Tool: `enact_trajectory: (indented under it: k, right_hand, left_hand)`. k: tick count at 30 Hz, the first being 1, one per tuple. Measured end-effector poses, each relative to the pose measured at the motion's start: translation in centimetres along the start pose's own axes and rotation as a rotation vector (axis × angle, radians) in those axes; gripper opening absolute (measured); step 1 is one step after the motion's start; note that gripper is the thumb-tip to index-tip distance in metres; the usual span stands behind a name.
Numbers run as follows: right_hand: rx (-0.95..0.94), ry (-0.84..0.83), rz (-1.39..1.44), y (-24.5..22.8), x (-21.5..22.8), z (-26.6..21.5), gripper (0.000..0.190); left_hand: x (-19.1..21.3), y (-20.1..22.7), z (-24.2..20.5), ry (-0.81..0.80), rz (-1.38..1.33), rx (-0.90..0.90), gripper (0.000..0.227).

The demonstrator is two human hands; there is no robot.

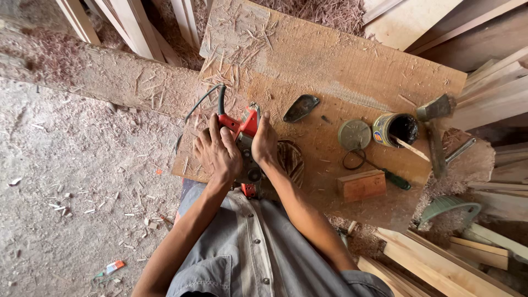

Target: The person disassembles a red power planer by hand, removes internal components including the armature and field coil, wipes the housing with a cloth, and then begins to reassemble the internal parts back into the housing.

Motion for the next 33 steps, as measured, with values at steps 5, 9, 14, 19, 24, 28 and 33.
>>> enact_trajectory:
  k: [5, 9, 14, 19, 24, 28, 33]
  right_hand:
    - [-0.004, -0.016, 0.1, 1.3, 0.1, 0.9, 0.085]
    - [-0.04, -0.073, 0.203, 2.0, 0.0, 1.3, 0.082]
    - [0.026, -0.064, 0.096, 0.6, -0.1, 1.3, 0.083]
    - [-0.027, -0.025, 0.017, 0.6, 0.2, 1.4, 0.086]
    - [-0.19, -0.021, -0.055, 3.2, 0.6, 2.2, 0.094]
    - [-0.179, -0.093, -0.059, 3.8, 0.3, 3.6, 0.1]
    - [-0.119, -0.167, 0.161, 4.4, 0.9, 3.9, 0.098]
  left_hand:
    - [0.0, 0.6, 0.4, 0.024, 0.031, -0.041, 0.051]
    - [-0.4, 0.6, 0.4, 0.015, 0.044, -0.045, 0.052]
    - [-0.1, 0.5, 0.4, 0.032, 0.049, 0.002, 0.051]
    - [0.3, 0.0, 0.1, -0.018, -0.037, -0.066, 0.06]
    - [1.1, -0.1, -2.5, -0.011, 0.046, -0.174, 0.072]
    - [0.7, 0.6, -2.7, -0.02, 0.149, -0.155, 0.074]
    - [0.5, 2.9, -3.2, 0.1, 0.2, -0.206, 0.072]
Point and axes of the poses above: each hand's wrist, its own z-axis towards the middle knuckle, its own x-axis out of the back of the hand, y = z × x, the point moved 6 cm from there along z, towards the middle knuckle
